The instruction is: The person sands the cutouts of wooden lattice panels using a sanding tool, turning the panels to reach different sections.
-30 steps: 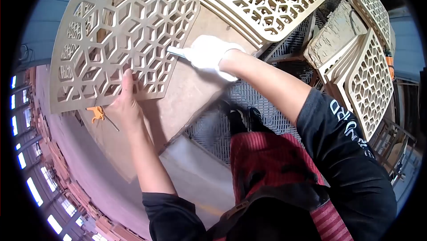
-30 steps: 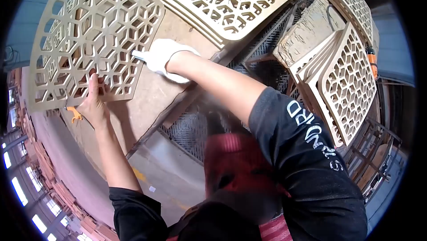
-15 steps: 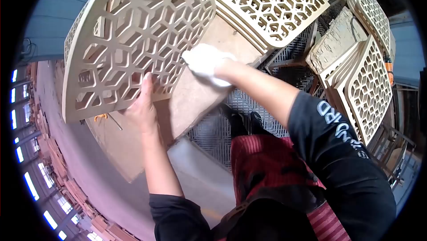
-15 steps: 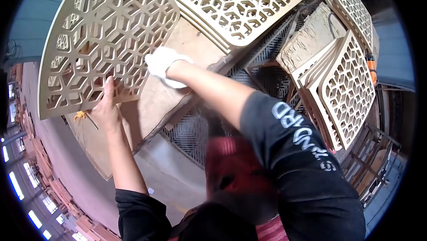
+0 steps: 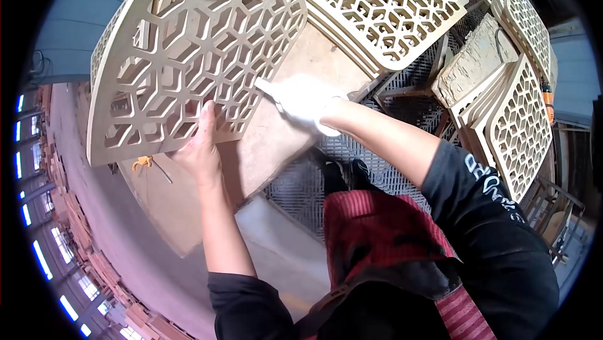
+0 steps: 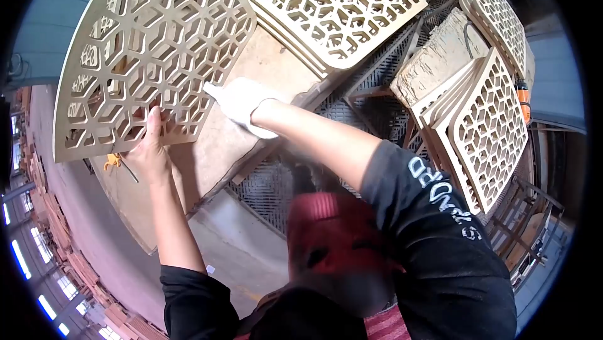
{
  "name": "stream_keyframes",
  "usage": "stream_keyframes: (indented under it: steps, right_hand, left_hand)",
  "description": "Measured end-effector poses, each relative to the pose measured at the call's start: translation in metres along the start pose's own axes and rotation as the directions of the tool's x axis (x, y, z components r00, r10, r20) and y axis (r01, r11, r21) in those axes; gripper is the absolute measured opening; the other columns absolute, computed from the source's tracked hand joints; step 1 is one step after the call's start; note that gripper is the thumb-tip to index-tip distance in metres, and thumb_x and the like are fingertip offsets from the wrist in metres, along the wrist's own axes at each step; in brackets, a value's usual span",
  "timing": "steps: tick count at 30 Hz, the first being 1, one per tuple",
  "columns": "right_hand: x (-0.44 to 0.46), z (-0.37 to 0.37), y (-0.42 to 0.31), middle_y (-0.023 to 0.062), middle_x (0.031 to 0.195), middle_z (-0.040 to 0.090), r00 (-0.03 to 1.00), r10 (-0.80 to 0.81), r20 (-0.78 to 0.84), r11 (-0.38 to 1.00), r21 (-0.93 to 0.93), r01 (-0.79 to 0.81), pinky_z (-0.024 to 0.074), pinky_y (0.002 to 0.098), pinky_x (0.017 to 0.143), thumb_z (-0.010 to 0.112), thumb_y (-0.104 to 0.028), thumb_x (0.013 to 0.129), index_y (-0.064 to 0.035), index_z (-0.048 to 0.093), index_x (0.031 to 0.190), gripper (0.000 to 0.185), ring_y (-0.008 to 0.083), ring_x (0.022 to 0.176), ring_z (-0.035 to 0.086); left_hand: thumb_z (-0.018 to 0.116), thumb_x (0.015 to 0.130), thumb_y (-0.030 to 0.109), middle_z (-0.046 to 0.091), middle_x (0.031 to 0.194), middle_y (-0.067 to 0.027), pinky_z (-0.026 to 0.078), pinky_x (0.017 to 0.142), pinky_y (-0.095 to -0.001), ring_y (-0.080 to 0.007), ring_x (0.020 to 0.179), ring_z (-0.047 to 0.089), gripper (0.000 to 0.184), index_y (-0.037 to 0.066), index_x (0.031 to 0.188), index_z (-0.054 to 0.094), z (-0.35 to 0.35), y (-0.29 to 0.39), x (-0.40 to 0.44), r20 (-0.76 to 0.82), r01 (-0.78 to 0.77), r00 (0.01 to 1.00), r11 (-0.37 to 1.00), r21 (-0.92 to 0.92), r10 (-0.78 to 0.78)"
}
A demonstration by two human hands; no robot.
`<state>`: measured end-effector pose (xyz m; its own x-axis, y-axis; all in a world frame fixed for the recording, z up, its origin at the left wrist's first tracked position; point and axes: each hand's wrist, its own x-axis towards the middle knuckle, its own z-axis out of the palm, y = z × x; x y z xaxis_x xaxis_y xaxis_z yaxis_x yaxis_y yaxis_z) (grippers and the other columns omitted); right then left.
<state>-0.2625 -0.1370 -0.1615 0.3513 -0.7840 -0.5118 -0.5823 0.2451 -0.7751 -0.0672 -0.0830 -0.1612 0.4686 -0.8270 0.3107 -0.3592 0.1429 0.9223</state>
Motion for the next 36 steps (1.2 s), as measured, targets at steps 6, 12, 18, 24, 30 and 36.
stream_keyframes:
  steps: [6,12,18,24,30,36]
  right_hand:
    - [0.028,0.014,0.000,0.0234,0.104,0.065,0.953,-0.302,-0.012,0.901,-0.330,0.281,0.0510,0.0444,0.083,0.040,-0.021,0.091,-0.0039,0.067,0.101,0.033,0.0385,0.093,0.064]
    - [0.020,0.019,0.014,0.0241,0.100,0.065,0.961,-0.277,0.005,0.911,-0.317,0.264,0.0511,0.0456,0.081,0.039,-0.019,0.091,-0.0044,0.067,0.100,0.032,0.0400,0.089,0.064]
    - [0.020,0.026,0.009,0.0242,0.093,0.066,0.911,-0.390,-0.137,0.869,-0.381,0.315,0.0520,0.0455,0.079,0.042,-0.016,0.088,-0.0044,0.067,0.099,0.030,0.0386,0.085,0.065]
    - [0.010,0.020,0.014,0.0237,0.097,0.063,0.962,-0.270,-0.046,0.920,-0.307,0.244,0.0485,0.0433,0.081,0.031,-0.018,0.096,-0.0047,0.062,0.112,0.038,0.0391,0.083,0.061]
    - [0.001,0.023,0.000,0.0246,0.091,0.065,0.982,-0.157,-0.109,0.982,-0.124,0.143,0.0512,0.0477,0.075,0.038,-0.017,0.090,-0.0049,0.061,0.115,0.036,0.0390,0.082,0.065]
    - [0.021,0.010,0.010,0.0216,0.084,0.063,0.942,-0.335,0.031,0.837,-0.448,0.313,0.0503,0.0454,0.069,0.041,-0.012,0.091,-0.0043,0.046,0.133,0.043,0.0365,0.070,0.060]
  left_hand:
    - [0.074,0.082,0.005,0.070,0.099,-0.0112,0.051,0.086,-0.0269,-0.0138,0.093,0.066,0.023,-0.008,0.101,0.069,0.000,0.001,-0.008,-0.025,0.092,0.996,0.995,0.027,-0.091]
    - [0.074,0.082,0.005,0.069,0.105,-0.0113,0.049,0.087,-0.0256,-0.0116,0.096,0.065,0.027,-0.009,0.104,0.067,-0.003,-0.004,-0.005,0.001,0.059,0.998,0.997,0.057,-0.059]
    - [0.071,0.086,0.011,0.070,0.106,-0.0111,0.048,0.088,-0.0254,-0.0118,0.098,0.065,0.024,-0.002,0.107,0.069,0.002,-0.002,-0.008,-0.005,0.053,0.999,0.999,0.007,-0.052]
    - [0.074,0.079,-0.002,0.063,0.110,-0.0102,0.052,0.085,-0.0276,-0.0135,0.094,0.062,0.034,-0.006,0.111,0.062,-0.012,-0.012,-0.009,0.038,0.084,0.996,0.993,0.083,-0.087]
    - [0.074,0.080,0.001,0.065,0.109,-0.0109,0.051,0.086,-0.0272,-0.0134,0.094,0.063,0.033,-0.005,0.111,0.064,-0.009,-0.018,-0.010,0.021,0.023,0.999,0.995,0.093,-0.025]
    - [0.078,0.074,-0.004,0.060,0.116,-0.0098,0.050,0.085,-0.0271,-0.0131,0.096,0.059,0.045,-0.005,0.115,0.059,-0.009,-0.012,-0.006,-0.003,0.077,0.997,0.991,0.108,-0.077]
